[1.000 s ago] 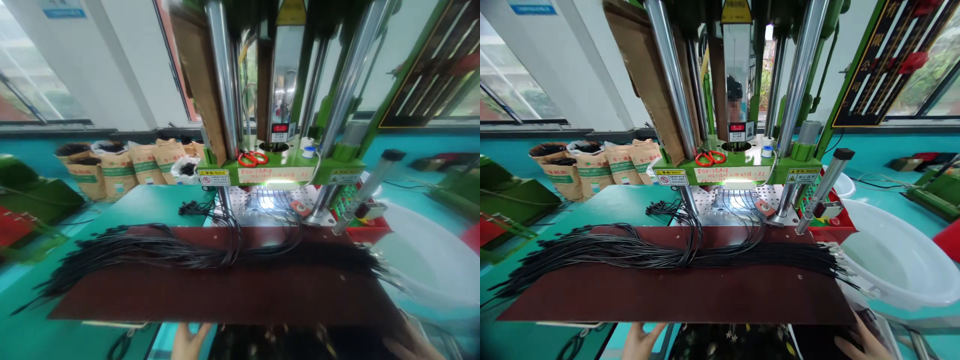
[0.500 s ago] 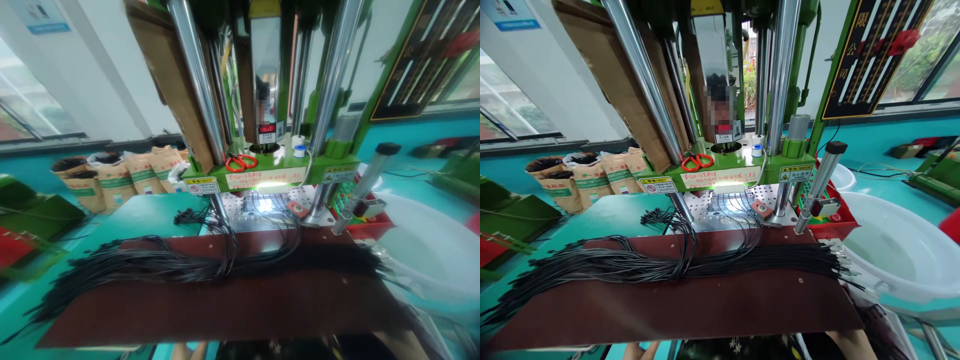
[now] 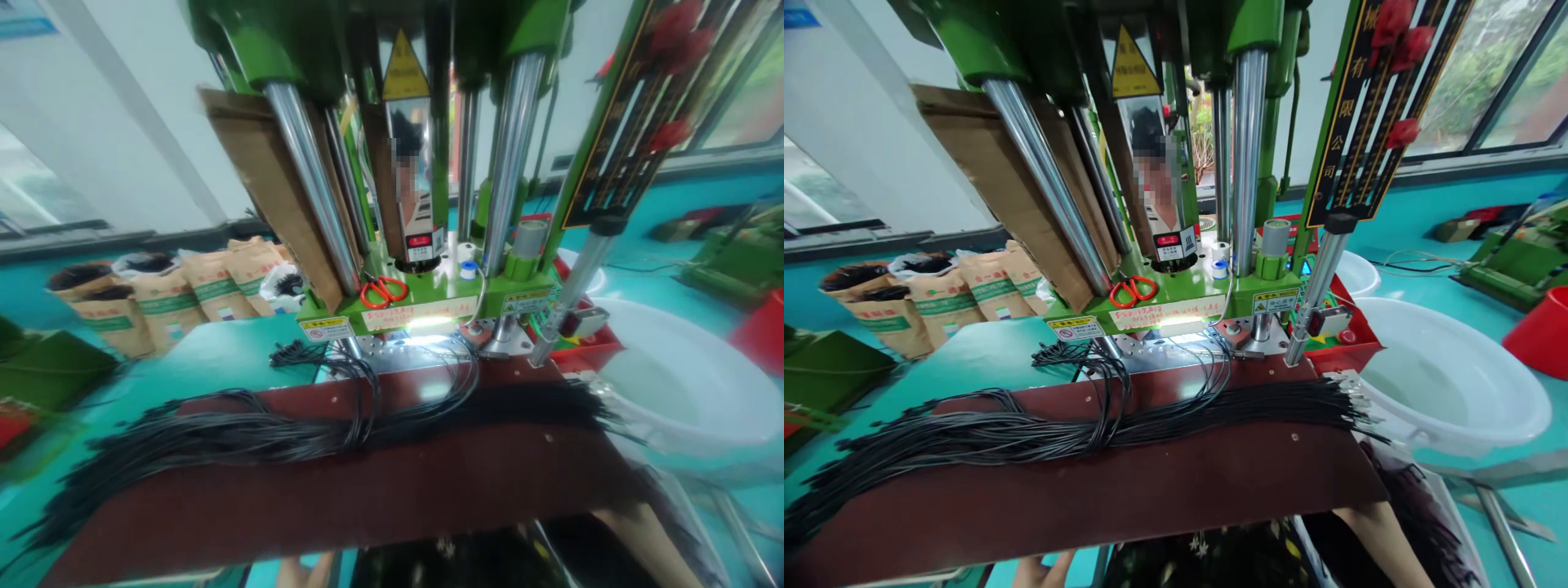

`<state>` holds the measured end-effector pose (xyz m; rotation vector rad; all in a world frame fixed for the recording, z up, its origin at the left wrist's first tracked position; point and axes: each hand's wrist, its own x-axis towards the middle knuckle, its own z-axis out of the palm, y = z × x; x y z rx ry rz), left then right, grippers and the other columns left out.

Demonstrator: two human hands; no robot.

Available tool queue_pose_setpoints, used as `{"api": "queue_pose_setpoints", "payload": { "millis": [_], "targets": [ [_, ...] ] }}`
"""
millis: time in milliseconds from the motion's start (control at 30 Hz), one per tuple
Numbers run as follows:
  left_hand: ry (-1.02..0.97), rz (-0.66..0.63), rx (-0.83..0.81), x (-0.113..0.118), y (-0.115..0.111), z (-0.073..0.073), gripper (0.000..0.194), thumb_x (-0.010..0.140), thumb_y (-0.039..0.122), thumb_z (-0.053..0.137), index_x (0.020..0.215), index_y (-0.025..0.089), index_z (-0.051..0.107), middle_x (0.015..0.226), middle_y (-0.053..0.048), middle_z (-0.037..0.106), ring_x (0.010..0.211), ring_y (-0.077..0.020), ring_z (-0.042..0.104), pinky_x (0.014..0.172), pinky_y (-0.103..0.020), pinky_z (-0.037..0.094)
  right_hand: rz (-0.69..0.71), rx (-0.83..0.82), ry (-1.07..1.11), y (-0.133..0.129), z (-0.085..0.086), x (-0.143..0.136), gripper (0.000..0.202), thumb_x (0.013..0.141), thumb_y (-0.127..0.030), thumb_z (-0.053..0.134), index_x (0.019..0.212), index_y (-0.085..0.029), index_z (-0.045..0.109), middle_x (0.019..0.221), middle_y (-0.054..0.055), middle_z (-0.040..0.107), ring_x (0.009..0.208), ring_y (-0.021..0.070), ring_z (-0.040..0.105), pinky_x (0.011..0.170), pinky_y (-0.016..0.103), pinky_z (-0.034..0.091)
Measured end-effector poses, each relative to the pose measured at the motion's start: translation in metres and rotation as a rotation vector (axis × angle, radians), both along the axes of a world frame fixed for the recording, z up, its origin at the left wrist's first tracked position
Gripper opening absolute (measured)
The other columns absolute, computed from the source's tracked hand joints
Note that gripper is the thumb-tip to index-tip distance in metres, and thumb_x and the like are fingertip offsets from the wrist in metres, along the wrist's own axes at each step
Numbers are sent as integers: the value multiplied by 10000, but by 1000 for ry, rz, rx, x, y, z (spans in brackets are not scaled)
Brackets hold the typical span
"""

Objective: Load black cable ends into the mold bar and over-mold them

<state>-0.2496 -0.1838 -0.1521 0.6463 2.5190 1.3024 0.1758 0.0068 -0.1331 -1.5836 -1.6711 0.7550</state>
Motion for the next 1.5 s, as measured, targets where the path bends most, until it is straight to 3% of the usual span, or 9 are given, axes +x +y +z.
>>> {"api": "queue_pose_setpoints", "payload": {
  "millis": [233,533,833,1000,1100,1267,1367,1433,1500],
  "targets": [
    [-11,5,-109,6,-3,8,634,609,631,503,960,110,596,756,-100,646,799,-312,592,806,-457,458,-1,-70,137,-4,14,-7,547,500,-508,671,972,-235,631,883,88,693,935,360,603,802,445,515],
    [42,-24,-101,6,-1,15,516,618,602,520,848,145,589,758,-100,636,1052,-342,516,941,-461,374,13,-94,169,-6,11,-7,578,532,-514,665,1025,-217,614,929,94,689,890,340,617,824,453,501],
    [-14,-22,-81,-8,-4,4,592,488,614,597,839,137,598,740,-97,633,1028,-357,525,922,-481,383,-53,-118,140,-7,11,-7,620,480,-543,673,985,-187,631,893,118,689,891,365,614,819,464,502],
    [-43,-70,-61,-10,-4,11,657,471,603,623,912,116,604,815,-115,648,1050,-356,515,948,-473,363,8,-147,177,-9,9,-5,515,522,-548,669,916,-219,634,903,91,694,933,341,608,824,454,505],
    [-10,-259,-92,-28,-9,21,616,461,570,659,910,151,613,840,-100,665,1029,-347,542,943,-434,377,93,-246,197,-11,18,0,493,521,-495,708,902,-191,633,929,107,690,930,341,612,831,452,502],
    [75,-548,-467,-49,-29,44,528,439,528,713,816,160,668,627,-104,649,756,-373,620,759,-454,457,81,-287,175,-11,26,8,537,506,-496,723,939,-189,641,976,106,683,991,346,588,876,447,475],
    [66,-959,-447,-10,-15,77,474,581,512,678,935,196,682,679,-90,674,635,-276,626,665,-378,490,58,-280,187,-12,24,8,563,502,-494,723,970,-192,640,967,99,686,990,342,590,862,429,485],
    [214,-1228,-274,34,15,103,535,706,473,613,1190,253,556,980,-90,672,887,-248,623,807,-343,474,31,-259,210,-13,22,6,585,501,-499,716,987,-184,634,954,102,687,970,343,598,853,432,487],
    [480,-1396,-99,78,59,122,594,784,442,542,1322,230,404,1255,-105,531,1156,-262,481,955,-391,393,1,-234,230,-14,20,4,597,512,-509,703,1004,-181,625,942,102,687,956,342,603,843,441,490]
  ]
}}
